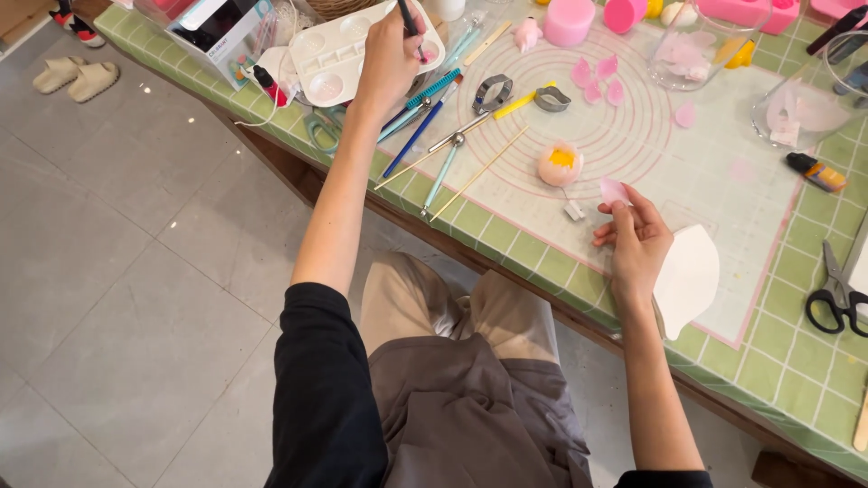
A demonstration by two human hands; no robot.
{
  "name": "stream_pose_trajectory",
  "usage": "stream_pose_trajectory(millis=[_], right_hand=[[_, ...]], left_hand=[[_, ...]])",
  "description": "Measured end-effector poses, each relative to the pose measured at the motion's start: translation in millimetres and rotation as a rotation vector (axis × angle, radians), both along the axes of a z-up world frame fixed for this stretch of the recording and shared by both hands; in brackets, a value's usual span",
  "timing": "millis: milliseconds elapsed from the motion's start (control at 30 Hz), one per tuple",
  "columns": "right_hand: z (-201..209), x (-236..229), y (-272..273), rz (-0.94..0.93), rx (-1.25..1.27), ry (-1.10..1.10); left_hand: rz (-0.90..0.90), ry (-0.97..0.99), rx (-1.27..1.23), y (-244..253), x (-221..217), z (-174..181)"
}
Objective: Assembling wax petals to create a decorative flower candle.
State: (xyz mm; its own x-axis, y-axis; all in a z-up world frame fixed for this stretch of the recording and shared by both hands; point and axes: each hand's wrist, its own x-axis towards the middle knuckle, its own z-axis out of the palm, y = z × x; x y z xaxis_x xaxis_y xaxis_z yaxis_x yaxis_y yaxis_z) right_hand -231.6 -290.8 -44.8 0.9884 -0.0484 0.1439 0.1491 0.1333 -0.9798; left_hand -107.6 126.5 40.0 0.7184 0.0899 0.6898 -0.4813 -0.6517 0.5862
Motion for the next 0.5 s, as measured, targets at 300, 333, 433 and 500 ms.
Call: stream_pose_trajectory(millis=[300, 333, 433, 500], right_hand=[[3, 0, 1, -0.005, -0.002, -0.006], [2, -1, 1, -0.005, 0.0, -0.008], [2, -2, 0, -0.007, -0.003, -0.005], [2, -1, 0, -0.006, 0.003, -0.01]], left_hand=[[0.006, -0.052, -0.051, 3, 0, -3], [0.019, -0.081, -0.065, 3, -1, -3], [-0.03, -0.021, -0.128, 4, 0, -8], [0.0, -0.09, -0.149, 5, 5, -12]])
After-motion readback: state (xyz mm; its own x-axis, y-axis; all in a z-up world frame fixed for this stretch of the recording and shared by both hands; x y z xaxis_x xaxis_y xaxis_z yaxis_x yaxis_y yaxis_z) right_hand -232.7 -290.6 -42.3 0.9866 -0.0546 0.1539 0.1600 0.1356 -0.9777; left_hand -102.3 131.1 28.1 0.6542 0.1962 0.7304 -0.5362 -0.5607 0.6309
